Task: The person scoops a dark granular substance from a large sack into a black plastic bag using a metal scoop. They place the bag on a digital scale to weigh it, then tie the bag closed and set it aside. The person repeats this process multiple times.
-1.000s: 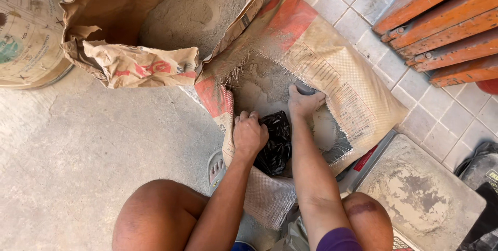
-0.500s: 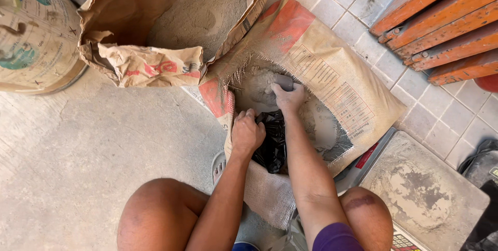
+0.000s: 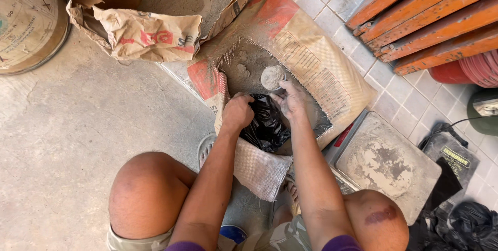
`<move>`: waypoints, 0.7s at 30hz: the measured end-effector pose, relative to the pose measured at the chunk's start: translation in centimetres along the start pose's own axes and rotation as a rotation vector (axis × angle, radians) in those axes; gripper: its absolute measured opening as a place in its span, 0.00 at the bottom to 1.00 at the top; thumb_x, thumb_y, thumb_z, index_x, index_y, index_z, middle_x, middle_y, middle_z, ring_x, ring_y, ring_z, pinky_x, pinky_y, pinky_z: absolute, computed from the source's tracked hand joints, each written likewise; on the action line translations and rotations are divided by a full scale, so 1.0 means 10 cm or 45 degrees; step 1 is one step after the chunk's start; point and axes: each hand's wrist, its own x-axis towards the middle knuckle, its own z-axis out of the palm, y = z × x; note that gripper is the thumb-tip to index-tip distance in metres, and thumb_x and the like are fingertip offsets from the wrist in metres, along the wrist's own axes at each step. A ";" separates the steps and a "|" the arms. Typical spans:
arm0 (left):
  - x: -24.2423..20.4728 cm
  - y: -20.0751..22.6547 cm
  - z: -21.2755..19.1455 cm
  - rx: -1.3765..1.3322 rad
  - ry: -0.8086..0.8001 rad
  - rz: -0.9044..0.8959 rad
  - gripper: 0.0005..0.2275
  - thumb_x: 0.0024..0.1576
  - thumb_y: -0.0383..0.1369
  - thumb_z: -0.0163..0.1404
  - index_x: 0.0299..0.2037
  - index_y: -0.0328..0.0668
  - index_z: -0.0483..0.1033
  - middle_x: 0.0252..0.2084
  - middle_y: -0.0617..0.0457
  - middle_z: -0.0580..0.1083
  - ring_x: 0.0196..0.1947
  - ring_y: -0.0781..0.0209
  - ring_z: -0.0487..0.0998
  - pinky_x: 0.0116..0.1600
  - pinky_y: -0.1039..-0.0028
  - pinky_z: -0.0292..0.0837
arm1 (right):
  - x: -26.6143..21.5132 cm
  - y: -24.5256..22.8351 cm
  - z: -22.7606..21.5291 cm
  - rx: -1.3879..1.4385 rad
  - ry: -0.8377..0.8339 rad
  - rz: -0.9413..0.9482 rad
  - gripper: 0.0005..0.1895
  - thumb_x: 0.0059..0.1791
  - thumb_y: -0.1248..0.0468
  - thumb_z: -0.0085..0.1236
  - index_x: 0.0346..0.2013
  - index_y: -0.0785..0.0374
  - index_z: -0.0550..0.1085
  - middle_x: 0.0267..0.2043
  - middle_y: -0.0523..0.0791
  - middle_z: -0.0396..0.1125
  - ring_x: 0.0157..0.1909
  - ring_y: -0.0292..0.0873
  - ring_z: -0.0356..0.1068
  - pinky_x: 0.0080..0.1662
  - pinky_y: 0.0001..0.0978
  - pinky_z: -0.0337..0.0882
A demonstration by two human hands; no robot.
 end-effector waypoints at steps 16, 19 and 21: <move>-0.22 0.18 -0.17 -0.233 -0.123 0.040 0.28 0.43 0.23 0.40 0.58 0.48 0.63 0.56 0.46 0.64 0.58 0.45 0.62 0.60 0.60 0.61 | -1.06 0.25 -0.15 -0.263 0.101 0.148 0.32 0.35 0.65 0.64 0.46 0.74 0.58 0.43 0.59 0.54 0.48 0.58 0.61 0.49 0.56 0.64; -0.26 0.15 -0.28 -0.156 -0.214 0.053 0.28 0.43 0.22 0.38 0.59 0.49 0.62 0.55 0.45 0.64 0.58 0.44 0.63 0.60 0.60 0.62 | -0.81 0.57 -0.24 -0.728 0.273 -0.068 0.23 0.31 0.61 0.65 0.35 0.69 0.69 0.35 0.53 0.61 0.40 0.50 0.66 0.37 0.43 0.73; -0.38 0.26 -0.48 -0.226 -0.274 0.053 0.29 0.43 0.19 0.37 0.59 0.45 0.61 0.55 0.40 0.64 0.58 0.39 0.61 0.60 0.56 0.60 | -0.94 0.53 -0.07 -1.452 0.174 -0.125 0.33 0.31 0.53 0.63 0.48 0.56 0.65 0.46 0.49 0.63 0.53 0.48 0.62 0.47 0.40 0.70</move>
